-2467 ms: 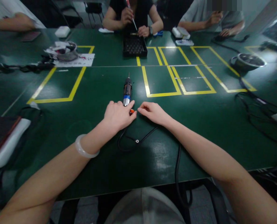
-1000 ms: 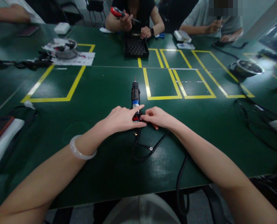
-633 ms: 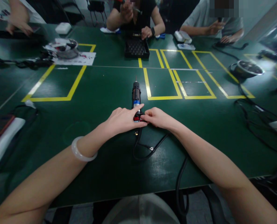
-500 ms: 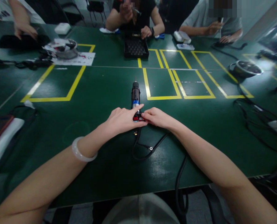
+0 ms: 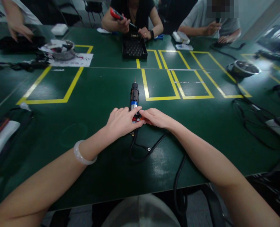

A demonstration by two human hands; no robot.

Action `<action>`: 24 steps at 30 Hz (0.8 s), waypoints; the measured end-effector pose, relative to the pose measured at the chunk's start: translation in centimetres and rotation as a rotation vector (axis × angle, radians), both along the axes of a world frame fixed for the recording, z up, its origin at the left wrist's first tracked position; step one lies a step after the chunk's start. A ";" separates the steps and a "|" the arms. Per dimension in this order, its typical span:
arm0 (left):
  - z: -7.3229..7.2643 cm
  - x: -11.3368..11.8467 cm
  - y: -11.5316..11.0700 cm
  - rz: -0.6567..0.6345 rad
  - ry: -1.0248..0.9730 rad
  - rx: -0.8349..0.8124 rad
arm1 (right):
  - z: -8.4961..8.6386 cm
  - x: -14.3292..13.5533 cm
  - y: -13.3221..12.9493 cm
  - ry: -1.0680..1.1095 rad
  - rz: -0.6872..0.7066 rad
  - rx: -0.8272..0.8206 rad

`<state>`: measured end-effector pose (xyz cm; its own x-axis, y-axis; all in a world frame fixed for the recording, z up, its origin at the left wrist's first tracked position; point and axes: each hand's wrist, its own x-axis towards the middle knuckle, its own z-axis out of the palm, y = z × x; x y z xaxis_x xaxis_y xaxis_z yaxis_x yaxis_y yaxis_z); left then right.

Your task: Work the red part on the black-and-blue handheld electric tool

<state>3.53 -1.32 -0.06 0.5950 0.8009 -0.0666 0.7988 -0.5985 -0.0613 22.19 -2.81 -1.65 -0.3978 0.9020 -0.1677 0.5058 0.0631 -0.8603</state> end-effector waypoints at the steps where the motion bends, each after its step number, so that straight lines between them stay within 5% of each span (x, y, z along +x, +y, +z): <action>1: 0.0 0.0 0.1 0.002 0.005 -0.001 | -0.1 0.0 0.1 0.007 -0.002 0.008; 11: 0.1 -3.5 2.0 0.070 0.056 -0.007 | -1.1 1.0 1.1 -0.023 -0.123 0.001; 24: 0.3 -17.0 8.8 0.450 0.180 -0.109 | -0.4 1.0 0.7 -0.102 -0.073 0.064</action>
